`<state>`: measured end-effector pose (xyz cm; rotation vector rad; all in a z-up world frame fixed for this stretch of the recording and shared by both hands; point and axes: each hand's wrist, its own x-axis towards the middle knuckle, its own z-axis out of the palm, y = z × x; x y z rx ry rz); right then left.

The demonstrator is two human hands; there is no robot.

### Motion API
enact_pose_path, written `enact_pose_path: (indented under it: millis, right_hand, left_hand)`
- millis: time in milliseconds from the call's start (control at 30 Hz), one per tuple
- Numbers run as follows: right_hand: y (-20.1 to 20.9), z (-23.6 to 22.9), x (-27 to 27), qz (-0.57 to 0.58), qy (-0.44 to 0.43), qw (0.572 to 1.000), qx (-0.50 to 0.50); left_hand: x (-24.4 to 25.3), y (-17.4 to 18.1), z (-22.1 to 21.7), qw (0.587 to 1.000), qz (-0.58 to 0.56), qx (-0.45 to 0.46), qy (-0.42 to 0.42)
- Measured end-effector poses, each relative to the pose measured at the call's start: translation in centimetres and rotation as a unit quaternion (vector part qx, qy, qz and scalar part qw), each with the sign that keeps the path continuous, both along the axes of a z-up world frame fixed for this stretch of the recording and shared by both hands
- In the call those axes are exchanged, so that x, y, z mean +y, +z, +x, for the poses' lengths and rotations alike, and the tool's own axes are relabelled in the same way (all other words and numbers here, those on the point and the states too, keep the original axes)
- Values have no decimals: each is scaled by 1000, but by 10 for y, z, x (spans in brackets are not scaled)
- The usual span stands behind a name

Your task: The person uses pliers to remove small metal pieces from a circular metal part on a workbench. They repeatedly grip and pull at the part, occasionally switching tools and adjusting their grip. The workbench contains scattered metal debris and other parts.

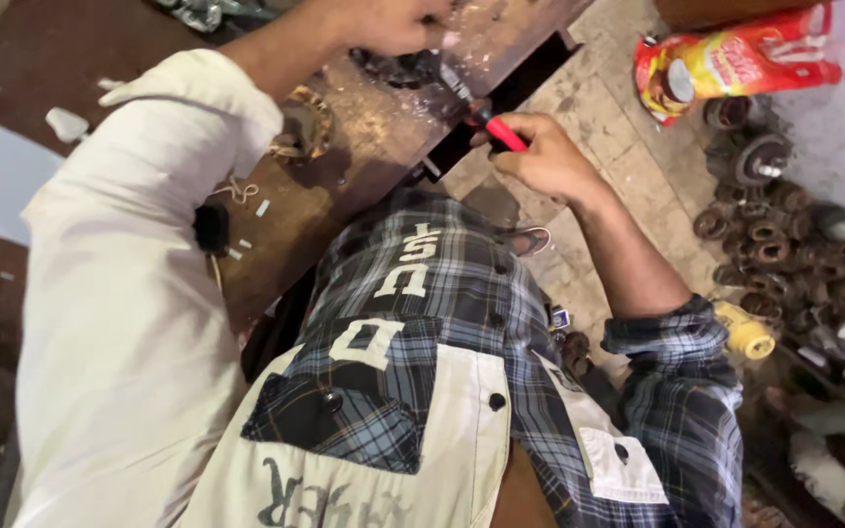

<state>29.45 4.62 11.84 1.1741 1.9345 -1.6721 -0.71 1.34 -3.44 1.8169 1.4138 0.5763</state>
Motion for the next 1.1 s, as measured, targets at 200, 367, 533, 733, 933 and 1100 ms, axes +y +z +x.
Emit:
enact_pose_path:
  millis: [200,367,533,733,933,1100]
  right_hand:
    - [-34,3,-13,410,181,878,167]
    - [-46,-3,-1,586,257,742,200]
    - [-33,13,-12,547,181,791,204]
    - [-21,37,-15,543,192,810,108]
    - [-11,23,-16,592,222,772,65]
    - [8,14,-15,594,269,758,-19]
  left_hand:
    - [-1,0,1,998,9,-67,19]
    - [-12,26,-16,999,52,-3,8]
    - [-25,32,-24,946,-52,-299,114]
    - [-26,15,-24,970,29,-219,98]
    - [-19,45,-15,997,25,-60,41]
    - [-22,52,-5,999,6,-12,50]
